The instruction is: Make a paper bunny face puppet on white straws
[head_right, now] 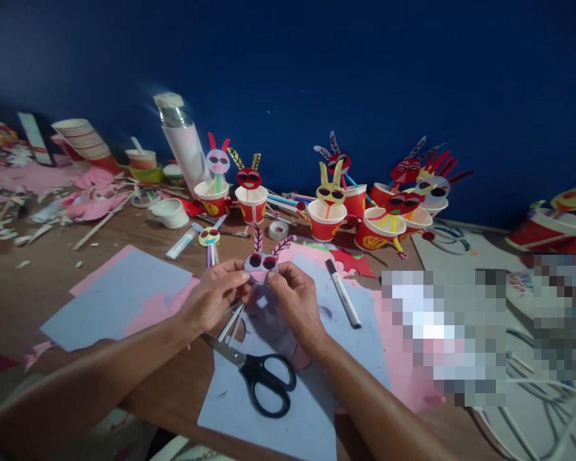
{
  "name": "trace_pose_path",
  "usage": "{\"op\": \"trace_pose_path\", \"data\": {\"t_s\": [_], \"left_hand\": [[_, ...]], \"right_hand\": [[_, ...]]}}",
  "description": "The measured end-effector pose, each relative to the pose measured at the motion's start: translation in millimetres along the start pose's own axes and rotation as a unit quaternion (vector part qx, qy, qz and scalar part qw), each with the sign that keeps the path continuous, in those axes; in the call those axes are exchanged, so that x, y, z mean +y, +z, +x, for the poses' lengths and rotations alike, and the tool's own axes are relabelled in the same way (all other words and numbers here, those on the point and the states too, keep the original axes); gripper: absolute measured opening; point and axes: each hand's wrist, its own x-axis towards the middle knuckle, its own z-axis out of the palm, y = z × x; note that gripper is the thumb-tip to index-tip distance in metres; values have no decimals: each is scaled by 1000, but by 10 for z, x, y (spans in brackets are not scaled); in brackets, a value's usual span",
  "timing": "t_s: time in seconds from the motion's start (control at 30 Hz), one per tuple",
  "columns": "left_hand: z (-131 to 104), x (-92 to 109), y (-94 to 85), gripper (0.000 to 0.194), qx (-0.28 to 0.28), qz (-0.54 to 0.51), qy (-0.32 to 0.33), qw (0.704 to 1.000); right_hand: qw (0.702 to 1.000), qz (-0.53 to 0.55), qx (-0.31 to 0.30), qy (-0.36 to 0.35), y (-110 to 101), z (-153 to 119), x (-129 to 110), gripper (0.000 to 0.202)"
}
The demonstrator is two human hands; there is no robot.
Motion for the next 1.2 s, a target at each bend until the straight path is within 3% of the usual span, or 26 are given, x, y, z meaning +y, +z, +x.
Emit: {"op": "trace_pose_path", "data": {"t_s": [0.17,0.77,0.9,1.03,1.2], "left_hand": [[8,-22,1,11,31,27,-15,999],[34,-10,-33,9,11,5,-20,1000],[56,32,-65,15,10,6,1,1000],[63,52,-71,12,53,23,52,997],[47,73,-62,10,82,58,80,992]], "right_hand": [[1000,-4,-7,1,18,-12,-27,13],[1000,-15,-11,-4,-8,4,14,15],[999,-39,1,-9,-28,24,-12,15],[997,-83,2,-8,-49,43,-59,17],[981,-182,-49,36,-154,66,-112,19]]}}
